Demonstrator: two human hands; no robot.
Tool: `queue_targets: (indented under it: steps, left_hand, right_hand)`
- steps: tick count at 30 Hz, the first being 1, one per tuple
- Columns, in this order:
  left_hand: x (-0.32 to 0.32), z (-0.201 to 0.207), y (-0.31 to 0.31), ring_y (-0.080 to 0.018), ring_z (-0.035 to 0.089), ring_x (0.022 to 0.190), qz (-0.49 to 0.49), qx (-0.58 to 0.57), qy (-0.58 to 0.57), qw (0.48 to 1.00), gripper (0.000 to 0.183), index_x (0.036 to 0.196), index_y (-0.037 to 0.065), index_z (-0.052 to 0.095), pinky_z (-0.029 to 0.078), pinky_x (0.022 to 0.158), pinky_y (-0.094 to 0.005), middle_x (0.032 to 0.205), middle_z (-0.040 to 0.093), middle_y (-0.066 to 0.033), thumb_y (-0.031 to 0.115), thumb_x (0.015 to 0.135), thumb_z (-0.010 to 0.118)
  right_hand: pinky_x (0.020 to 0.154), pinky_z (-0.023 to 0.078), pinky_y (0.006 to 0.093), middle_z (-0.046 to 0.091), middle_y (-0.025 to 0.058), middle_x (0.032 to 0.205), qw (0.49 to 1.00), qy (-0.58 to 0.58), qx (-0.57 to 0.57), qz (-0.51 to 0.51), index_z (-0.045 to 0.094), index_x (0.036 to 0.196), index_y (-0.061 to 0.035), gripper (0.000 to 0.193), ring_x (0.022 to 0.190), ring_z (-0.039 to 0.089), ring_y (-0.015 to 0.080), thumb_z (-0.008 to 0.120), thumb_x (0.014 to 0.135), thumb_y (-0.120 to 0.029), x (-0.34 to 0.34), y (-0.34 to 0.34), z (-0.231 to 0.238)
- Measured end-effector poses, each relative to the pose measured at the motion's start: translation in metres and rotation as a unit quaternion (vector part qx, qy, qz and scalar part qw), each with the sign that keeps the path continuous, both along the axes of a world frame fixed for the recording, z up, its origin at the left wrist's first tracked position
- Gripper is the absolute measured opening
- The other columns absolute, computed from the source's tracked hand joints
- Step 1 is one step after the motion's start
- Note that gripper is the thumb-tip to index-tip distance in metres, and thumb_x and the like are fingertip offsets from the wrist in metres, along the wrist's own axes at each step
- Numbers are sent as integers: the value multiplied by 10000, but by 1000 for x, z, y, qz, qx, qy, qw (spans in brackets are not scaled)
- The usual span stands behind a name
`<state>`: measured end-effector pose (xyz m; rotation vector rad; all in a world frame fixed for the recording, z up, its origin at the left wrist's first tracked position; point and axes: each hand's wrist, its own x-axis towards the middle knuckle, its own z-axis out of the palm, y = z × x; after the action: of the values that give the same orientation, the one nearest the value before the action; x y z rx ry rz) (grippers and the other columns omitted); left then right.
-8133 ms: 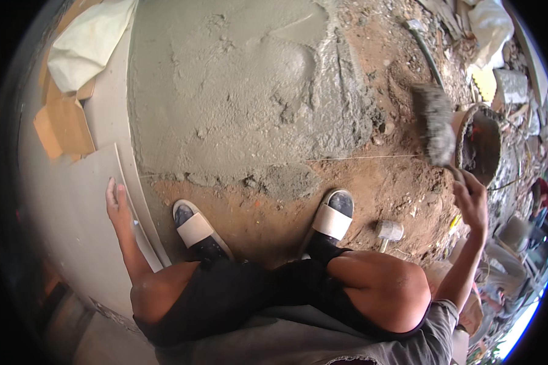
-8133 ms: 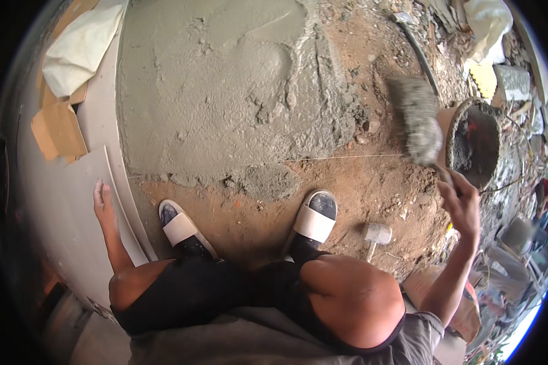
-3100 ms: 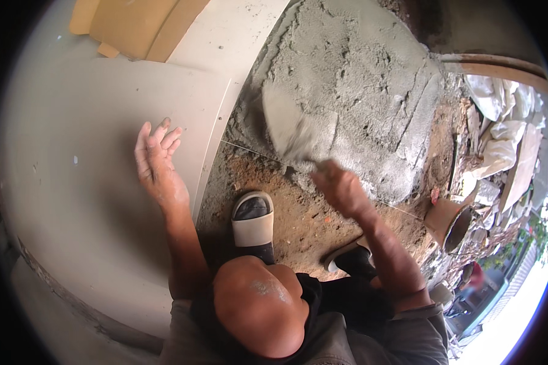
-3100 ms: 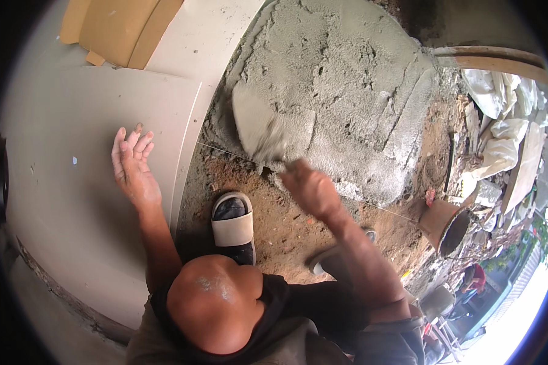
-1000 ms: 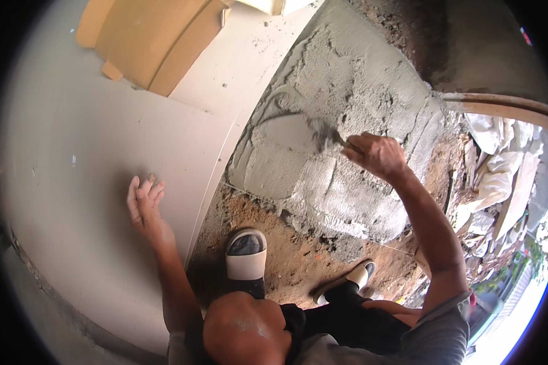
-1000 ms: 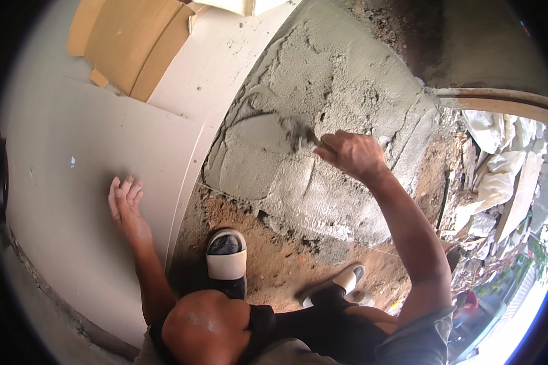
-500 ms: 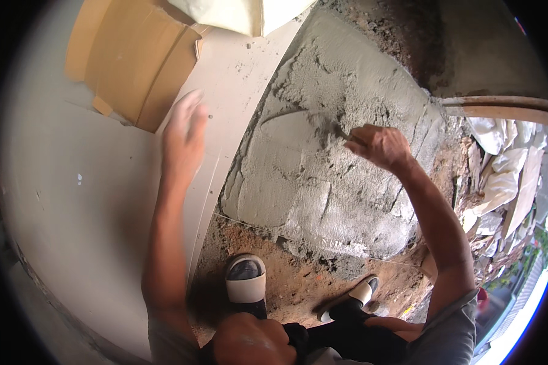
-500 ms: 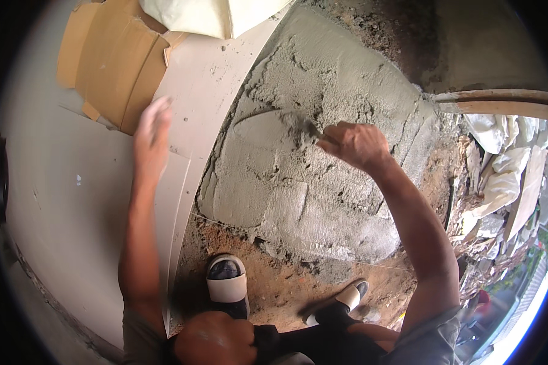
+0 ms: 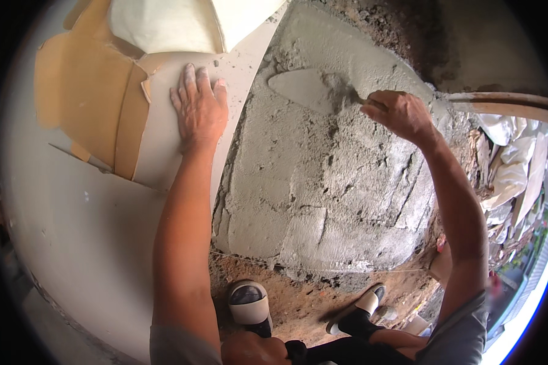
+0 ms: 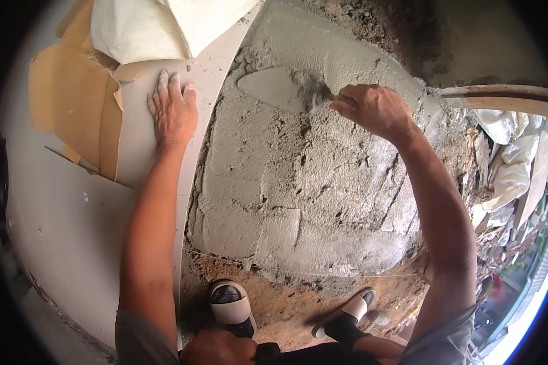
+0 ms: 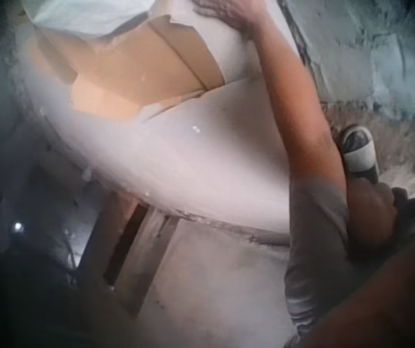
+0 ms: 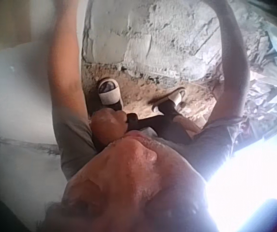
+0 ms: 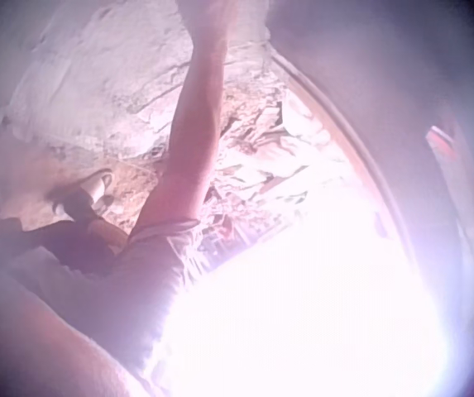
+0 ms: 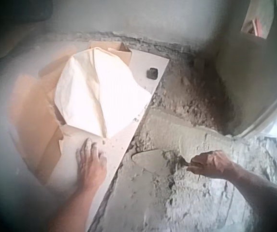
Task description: The person spreads cement on the floor using a trowel, then places a large white tile onto the cement and taps it with a rubber mallet to level it. The person continues to adjust the tile and tap it into place.
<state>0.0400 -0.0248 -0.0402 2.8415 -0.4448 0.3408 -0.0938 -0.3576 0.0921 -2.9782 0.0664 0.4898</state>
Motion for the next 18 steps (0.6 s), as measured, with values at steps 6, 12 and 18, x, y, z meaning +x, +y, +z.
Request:
queue_targets:
  steps: [6,12,18]
  left_hand:
    - [-2,4,0,-318,326,1372,-5,-1,-3,1000,504,1368,25,422,202,1141,-530,1473,338,-197,338,976,467]
    - [-3,10,-1,-342,347,1352,-15,-9,-13,1000,485,1352,19,426,245,1121,-546,1458,348,-205,294,962,508]
    - [-2,12,-1,-332,350,1353,-12,1,5,1000,486,1347,15,430,248,1122,-547,1459,347,-200,294,959,518]
  right_hand:
    - [621,557,363,716,82,798,995,-85,-39,-26,712,962,-116,357,675,689,195,596,926,-452,58,-47,-19]
    - [461,500,317,623,21,640,1000,-1,-21,-21,693,912,-86,370,548,600,122,542,972,-419,73,-38,-14]
    - [509,478,334,646,76,707,970,17,100,-223,674,935,-39,375,550,565,130,545,983,-387,27,-2,16]
